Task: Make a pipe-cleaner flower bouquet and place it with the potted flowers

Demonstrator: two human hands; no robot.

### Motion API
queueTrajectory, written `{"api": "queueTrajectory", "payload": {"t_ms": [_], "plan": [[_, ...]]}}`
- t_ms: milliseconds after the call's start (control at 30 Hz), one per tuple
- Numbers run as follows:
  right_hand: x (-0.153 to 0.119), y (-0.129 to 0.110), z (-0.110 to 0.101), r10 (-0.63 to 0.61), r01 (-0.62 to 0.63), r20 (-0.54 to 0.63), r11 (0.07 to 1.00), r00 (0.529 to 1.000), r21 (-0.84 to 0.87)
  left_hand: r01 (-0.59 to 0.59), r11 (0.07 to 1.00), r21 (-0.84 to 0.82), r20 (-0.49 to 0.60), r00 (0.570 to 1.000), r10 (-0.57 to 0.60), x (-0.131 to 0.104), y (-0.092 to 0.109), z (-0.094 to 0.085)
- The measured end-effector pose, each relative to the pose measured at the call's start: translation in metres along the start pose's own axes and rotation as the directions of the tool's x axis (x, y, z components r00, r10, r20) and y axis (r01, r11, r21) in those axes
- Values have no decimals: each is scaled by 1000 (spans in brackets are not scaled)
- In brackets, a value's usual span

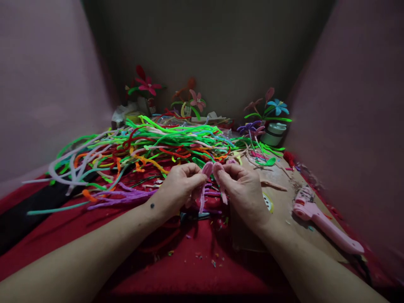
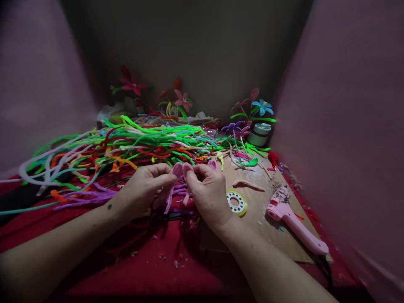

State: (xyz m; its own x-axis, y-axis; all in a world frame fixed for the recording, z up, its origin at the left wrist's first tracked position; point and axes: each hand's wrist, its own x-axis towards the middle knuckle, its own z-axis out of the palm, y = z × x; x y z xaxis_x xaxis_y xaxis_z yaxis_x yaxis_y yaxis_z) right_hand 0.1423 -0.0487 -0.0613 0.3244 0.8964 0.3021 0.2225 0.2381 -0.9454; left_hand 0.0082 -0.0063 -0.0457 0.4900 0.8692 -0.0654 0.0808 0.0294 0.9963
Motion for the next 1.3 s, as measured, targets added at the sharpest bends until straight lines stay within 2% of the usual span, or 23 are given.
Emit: {"api": "queueTrajectory", "payload": {"t_ms": [233,733,1100,1300], "plan": [[-1,3,-1,-42,42,-9,995,999,-93,4,1000,-5,14,1000,-4,2,-2,-1],[-2,3,0,-84,82,-5,983,996,-164,-11,999,51,7,1000,11,1,-1,-1],[-2,2,0,-41,39,-8,986,999,-164,4,998,59,-18,1000,-3,0,0,0],[-2,3,0,6,-5,11,991,1000,-134,0,999,50,11,1000,-1,0,0,0]]}}
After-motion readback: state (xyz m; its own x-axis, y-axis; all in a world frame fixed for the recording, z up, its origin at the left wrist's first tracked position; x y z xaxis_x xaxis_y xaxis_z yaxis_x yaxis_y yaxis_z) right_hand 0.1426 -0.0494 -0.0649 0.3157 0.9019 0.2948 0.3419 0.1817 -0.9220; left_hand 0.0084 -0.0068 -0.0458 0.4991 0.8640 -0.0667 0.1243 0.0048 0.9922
